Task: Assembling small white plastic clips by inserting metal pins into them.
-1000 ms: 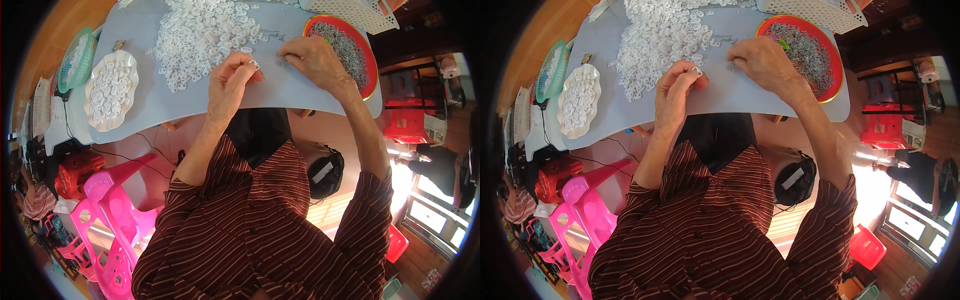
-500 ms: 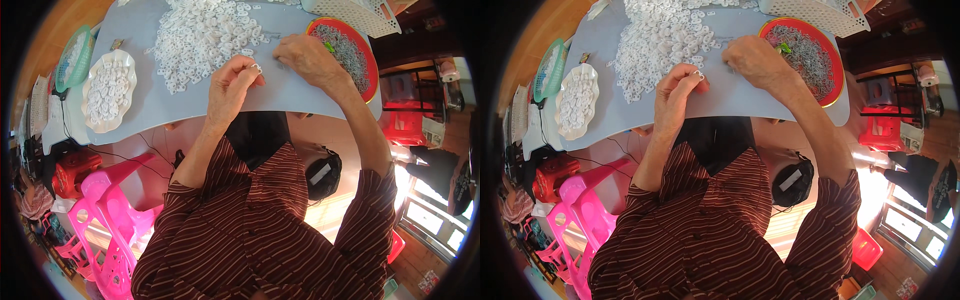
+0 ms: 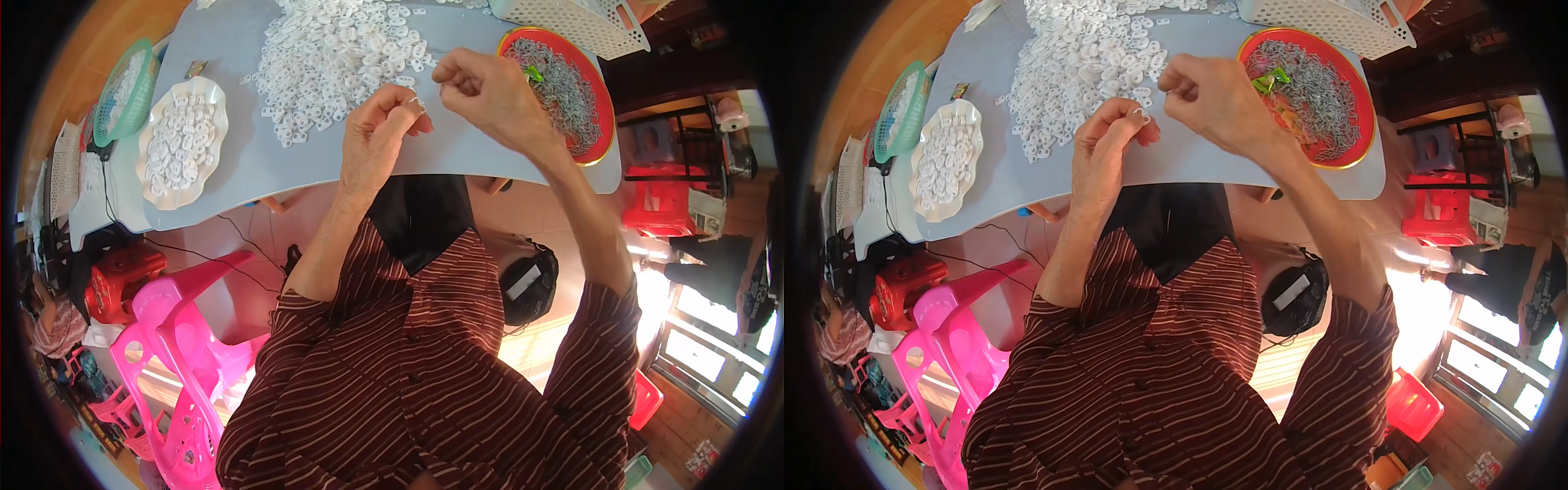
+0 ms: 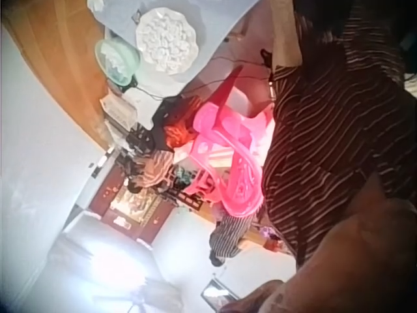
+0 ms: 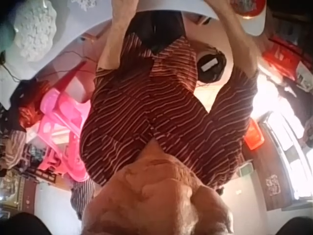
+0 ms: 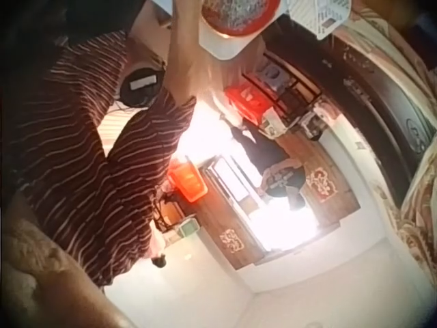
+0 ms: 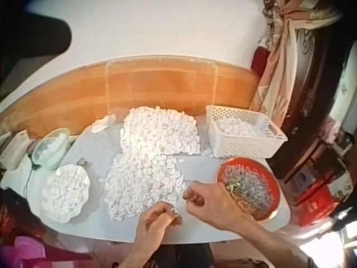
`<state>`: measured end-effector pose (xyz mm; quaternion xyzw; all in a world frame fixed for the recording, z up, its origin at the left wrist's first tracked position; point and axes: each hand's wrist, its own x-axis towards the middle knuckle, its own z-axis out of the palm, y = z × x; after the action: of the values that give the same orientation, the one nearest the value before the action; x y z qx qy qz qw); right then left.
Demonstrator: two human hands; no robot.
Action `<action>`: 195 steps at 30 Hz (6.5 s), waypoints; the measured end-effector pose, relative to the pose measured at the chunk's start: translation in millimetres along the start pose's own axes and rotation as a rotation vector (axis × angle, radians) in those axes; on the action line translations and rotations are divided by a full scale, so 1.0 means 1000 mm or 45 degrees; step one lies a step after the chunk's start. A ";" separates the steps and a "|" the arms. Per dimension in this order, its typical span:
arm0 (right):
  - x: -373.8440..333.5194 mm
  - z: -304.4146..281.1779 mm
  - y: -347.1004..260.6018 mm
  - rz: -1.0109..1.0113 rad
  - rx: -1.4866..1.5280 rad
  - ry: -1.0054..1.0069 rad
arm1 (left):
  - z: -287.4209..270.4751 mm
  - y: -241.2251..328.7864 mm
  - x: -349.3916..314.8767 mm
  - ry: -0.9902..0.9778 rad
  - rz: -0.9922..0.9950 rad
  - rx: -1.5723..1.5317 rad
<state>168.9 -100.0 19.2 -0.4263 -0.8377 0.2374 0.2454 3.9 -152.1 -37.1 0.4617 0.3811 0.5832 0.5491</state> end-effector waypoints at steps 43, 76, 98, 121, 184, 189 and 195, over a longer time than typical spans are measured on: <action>-0.048 0.057 0.009 0.286 1.359 0.595 | 0.026 -0.005 -0.007 0.004 0.016 0.112; -0.052 0.046 0.000 0.342 1.261 0.497 | -0.010 0.021 0.017 -0.065 0.506 0.956; -0.055 0.052 0.007 0.231 1.292 0.531 | -0.017 0.011 0.067 -0.505 0.756 1.605; -0.054 0.053 0.005 0.229 1.135 0.457 | -0.009 0.045 0.053 -0.735 -0.238 0.863; -0.058 0.065 0.001 0.118 0.606 0.611 | 0.000 0.012 0.019 -0.552 0.120 0.713; -0.058 0.063 -0.001 0.108 0.585 0.602 | -0.001 0.011 0.020 -0.558 0.207 0.789; -0.060 0.064 0.002 0.139 0.640 0.609 | 0.000 0.011 0.020 -0.558 0.170 0.753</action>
<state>161.5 -160.7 -43.9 -0.4404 -0.6477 0.3423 0.5190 1.2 -133.5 -23.9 0.7382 0.3754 0.3697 0.4212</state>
